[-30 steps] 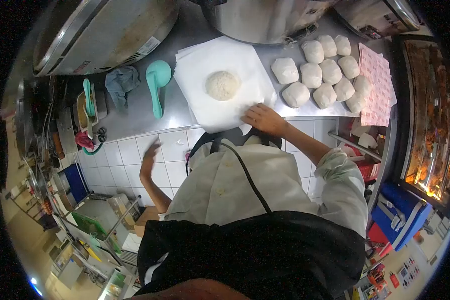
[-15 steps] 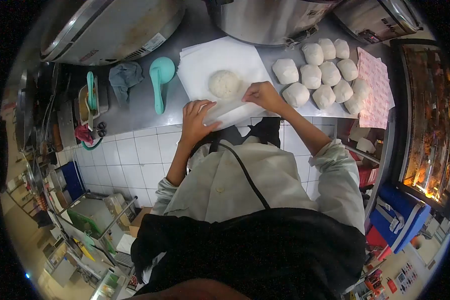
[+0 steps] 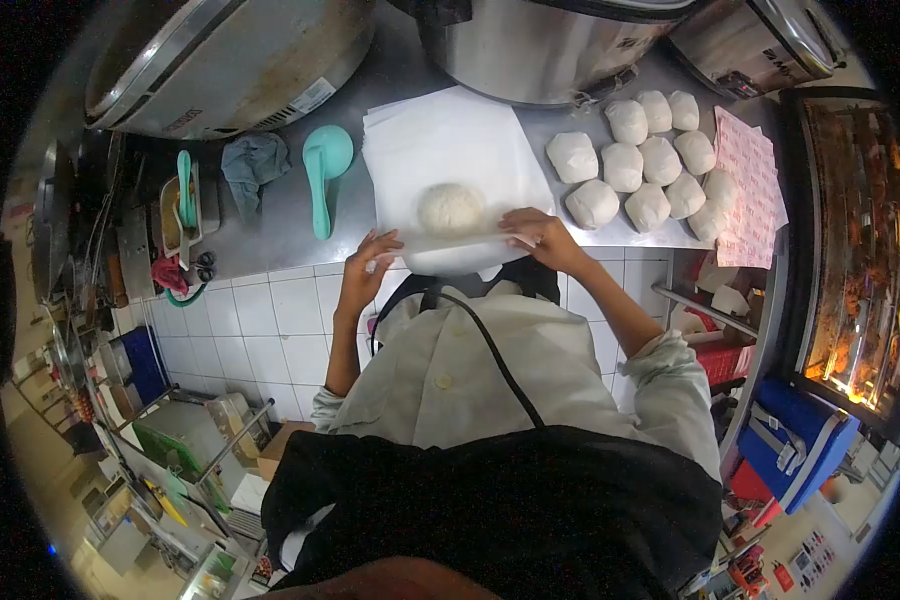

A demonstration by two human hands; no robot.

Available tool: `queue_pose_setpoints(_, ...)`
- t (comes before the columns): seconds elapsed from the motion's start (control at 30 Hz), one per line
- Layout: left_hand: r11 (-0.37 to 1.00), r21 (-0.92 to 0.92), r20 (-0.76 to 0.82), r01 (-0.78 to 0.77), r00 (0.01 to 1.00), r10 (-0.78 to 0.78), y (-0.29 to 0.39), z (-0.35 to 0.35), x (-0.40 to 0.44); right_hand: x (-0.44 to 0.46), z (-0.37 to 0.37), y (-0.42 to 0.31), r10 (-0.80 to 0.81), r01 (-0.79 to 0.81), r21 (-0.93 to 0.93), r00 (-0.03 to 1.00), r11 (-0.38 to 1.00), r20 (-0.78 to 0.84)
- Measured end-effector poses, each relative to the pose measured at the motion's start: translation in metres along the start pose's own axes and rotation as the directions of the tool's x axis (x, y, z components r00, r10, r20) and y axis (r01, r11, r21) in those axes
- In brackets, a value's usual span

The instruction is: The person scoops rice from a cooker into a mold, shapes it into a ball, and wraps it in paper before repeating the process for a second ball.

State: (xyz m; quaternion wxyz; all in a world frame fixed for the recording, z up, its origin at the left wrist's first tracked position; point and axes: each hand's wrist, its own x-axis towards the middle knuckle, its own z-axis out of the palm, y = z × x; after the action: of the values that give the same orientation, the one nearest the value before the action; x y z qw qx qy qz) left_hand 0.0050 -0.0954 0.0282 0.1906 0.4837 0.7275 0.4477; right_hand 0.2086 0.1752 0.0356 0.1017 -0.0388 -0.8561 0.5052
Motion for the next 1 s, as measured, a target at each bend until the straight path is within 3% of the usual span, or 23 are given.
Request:
queue_pose_setpoints(0.03, 0.982, -0.145, -0.071, 0.124, 0.988, -0.135, -0.001, 0.003, 0.002, 0.0, 0.003, 0.007, 0.002, -0.002, 0.002, 1.0, 1.0, 0.005)
queue_pose_setpoints(0.07, 0.927, -0.294, -0.121, 0.234, 0.953, -0.278, -0.002, 0.006, 0.003, 0.001, 0.006, 0.017, 0.224, -0.218, 0.114, 0.973, 0.969, -0.048)
queue_pose_setpoints(0.1, 0.924, -0.295, -0.12, 0.242, 0.95, -0.287, -0.009, 0.009, 0.008, -0.001, 0.01, 0.026, 0.442, -0.415, 0.233, 0.894, 0.879, -0.073)
queue_pose_setpoints(0.17, 0.856, -0.011, -0.129, 0.516, 0.849, -0.513, -0.026, 0.016, 0.022, 0.014, 0.008, 0.014, 0.537, -0.495, 0.275, 0.837, 0.824, -0.102)
queue_pose_setpoints(0.2, 0.857, -0.012, -0.13, 0.516, 0.849, -0.512, -0.029, 0.021, 0.026, 0.015, 0.009, 0.027, 0.616, -0.592, 0.204, 0.783, 0.78, -0.084)
queue_pose_setpoints(0.27, 0.882, 0.293, -0.476, 0.37, 0.856, -0.201, -0.02, 0.039, 0.039, 0.019, 0.005, 0.032, 0.719, -0.709, 0.131, 0.692, 0.693, -0.059)
queue_pose_setpoints(0.3, 0.882, 0.289, -0.479, 0.372, 0.854, -0.203, -0.012, 0.046, 0.041, 0.021, 0.006, 0.036, 0.719, -0.709, 0.127, 0.693, 0.694, -0.058)
queue_pose_setpoints(0.37, 0.795, 0.562, -0.579, 0.228, 0.795, 0.181, 0.019, 0.05, 0.042, 0.027, 0.009, 0.041, 0.459, -0.462, 0.06, 0.844, 0.885, -0.278)
queue_pose_setpoints(0.4, 0.795, 0.561, -0.579, 0.231, 0.796, 0.177, 0.018, 0.054, 0.041, 0.041, 0.006, 0.045, 0.441, -0.496, -0.116, 0.84, 0.861, -0.317)
queue_pose_setpoints(0.43, 0.785, 0.613, -0.245, -0.091, 0.923, 0.298, 0.014, 0.059, 0.038, 0.06, 0.006, 0.046, 0.254, -0.375, -0.302, 0.893, 0.876, -0.372)
queue_pose_setpoints(0.47, 0.736, 0.542, 0.113, -0.405, 0.903, 0.415, 0.013, 0.063, 0.035, 0.081, 0.006, 0.046, 0.053, -0.25, -0.483, 0.921, 0.839, -0.385)
queue_pose_setpoints(0.53, 0.744, 0.526, 0.155, -0.413, 0.906, 0.394, 0.023, 0.065, 0.04, 0.126, 0.012, 0.041, -0.106, -0.125, -0.62, 0.941, 0.775, -0.322)
queue_pose_setpoints(0.57, 0.746, 0.511, 0.197, -0.428, 0.902, 0.383, 0.027, 0.065, 0.045, 0.141, 0.016, 0.042, -0.11, -0.122, -0.62, 0.94, 0.775, -0.322)
queue_pose_setpoints(0.63, 0.709, 0.569, 0.211, -0.417, 0.907, 0.364, 0.024, 0.067, 0.044, 0.161, 0.022, 0.046, 0.022, -0.064, -0.741, 0.998, 0.669, -0.066)
queue_pose_setpoints(0.67, 0.682, 0.596, 0.237, -0.424, 0.904, 0.355, 0.023, 0.067, 0.043, 0.169, 0.02, 0.049, 0.021, -0.065, -0.737, 0.997, 0.673, -0.068)
queue_pose_setpoints(0.73, 0.656, 0.621, 0.261, -0.43, 0.902, 0.344, 0.021, 0.066, 0.042, 0.179, 0.014, 0.048, 0.289, -0.083, -0.516, 0.898, 0.853, 0.333)
queue_pose_setpoints(0.77, 0.653, 0.627, 0.261, -0.425, 0.904, 0.339, 0.02, 0.067, 0.041, 0.178, 0.012, 0.043, 0.289, -0.083, -0.515, 0.897, 0.853, 0.335)
queue_pose_setpoints(0.83, 0.654, 0.631, 0.257, -0.418, 0.908, 0.332, 0.018, 0.067, 0.041, 0.169, 0.008, 0.025, 0.193, -0.114, -0.251, 0.928, 0.961, 0.318)
queue_pose_setpoints(0.87, 0.676, 0.612, 0.249, -0.41, 0.912, 0.327, 0.018, 0.067, 0.041, 0.163, 0.007, 0.016, 0.196, -0.116, -0.251, 0.925, 0.961, 0.325)
queue_pose_setpoints(0.93, 0.702, 0.593, 0.236, -0.394, 0.919, 0.317, 0.02, 0.066, 0.044, 0.151, 0.006, -0.003, 0.059, 0.016, -0.17, 0.902, 0.985, 0.427)
queue_pose_setpoints(0.97, 0.698, 0.596, 0.232, -0.397, 0.917, 0.323, 0.022, 0.065, 0.046, 0.142, 0.008, -0.013, 0.12, 0.023, -0.293, 0.88, 0.956, 0.459)
queue_pose_setpoints(1.0, 0.692, 0.599, 0.23, -0.402, 0.915, 0.333, 0.023, 0.064, 0.047, 0.131, 0.011, -0.019, 0.063, 0.088, -0.319, 0.899, 0.944, 0.434)
